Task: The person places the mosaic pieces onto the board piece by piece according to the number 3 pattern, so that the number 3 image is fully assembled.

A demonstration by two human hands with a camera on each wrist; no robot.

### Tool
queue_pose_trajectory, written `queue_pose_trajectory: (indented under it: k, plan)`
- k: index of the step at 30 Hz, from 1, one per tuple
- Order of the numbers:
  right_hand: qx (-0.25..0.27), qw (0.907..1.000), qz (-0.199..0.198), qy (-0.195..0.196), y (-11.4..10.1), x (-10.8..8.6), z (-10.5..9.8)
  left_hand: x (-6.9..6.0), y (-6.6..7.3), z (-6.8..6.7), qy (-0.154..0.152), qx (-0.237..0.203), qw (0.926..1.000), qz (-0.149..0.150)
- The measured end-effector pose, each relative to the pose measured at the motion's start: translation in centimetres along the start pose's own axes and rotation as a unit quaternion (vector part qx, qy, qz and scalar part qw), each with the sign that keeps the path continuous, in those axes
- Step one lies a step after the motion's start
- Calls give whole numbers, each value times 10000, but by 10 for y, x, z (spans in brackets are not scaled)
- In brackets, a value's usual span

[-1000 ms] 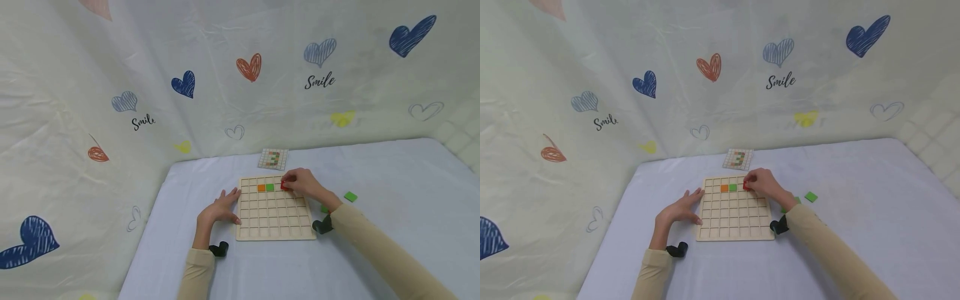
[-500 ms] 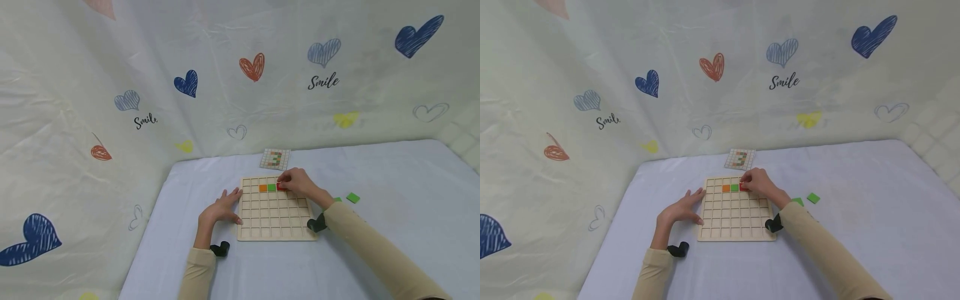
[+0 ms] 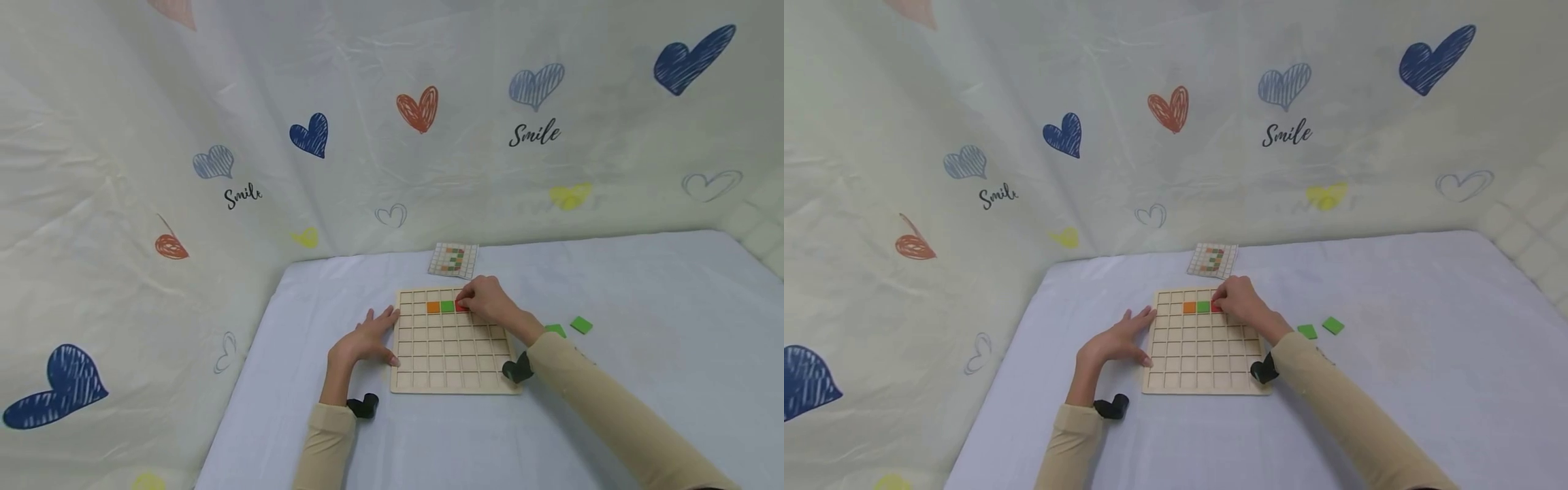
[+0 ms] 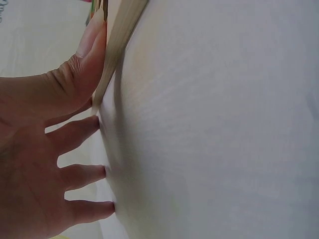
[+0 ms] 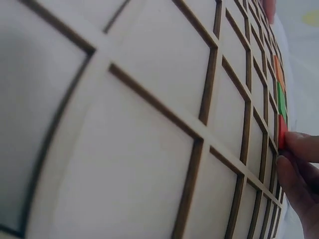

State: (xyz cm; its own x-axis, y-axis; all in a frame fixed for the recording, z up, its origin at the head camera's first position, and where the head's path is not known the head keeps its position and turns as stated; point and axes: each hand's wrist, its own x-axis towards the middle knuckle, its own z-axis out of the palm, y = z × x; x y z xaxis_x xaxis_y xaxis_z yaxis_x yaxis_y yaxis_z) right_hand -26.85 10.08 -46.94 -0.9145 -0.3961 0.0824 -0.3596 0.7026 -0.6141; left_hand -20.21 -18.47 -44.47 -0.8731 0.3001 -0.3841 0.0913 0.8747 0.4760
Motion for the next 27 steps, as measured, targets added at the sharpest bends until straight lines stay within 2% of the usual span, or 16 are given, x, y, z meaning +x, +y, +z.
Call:
queue_pose_trajectory:
  k: [6, 17, 27]
  plan:
    - [-53, 9999, -118, 71, 1, -5, -2, 0, 0, 0, -13, -38, 10000, -39]
    - [-5, 9984, -566, -60, -2, -19, -24, -2, 1, -2, 35, 32, 9999, -109]
    - [-58, 9986, -420, -317, 13, -46, -36, 0, 1, 2, 26, -34, 9999, -107]
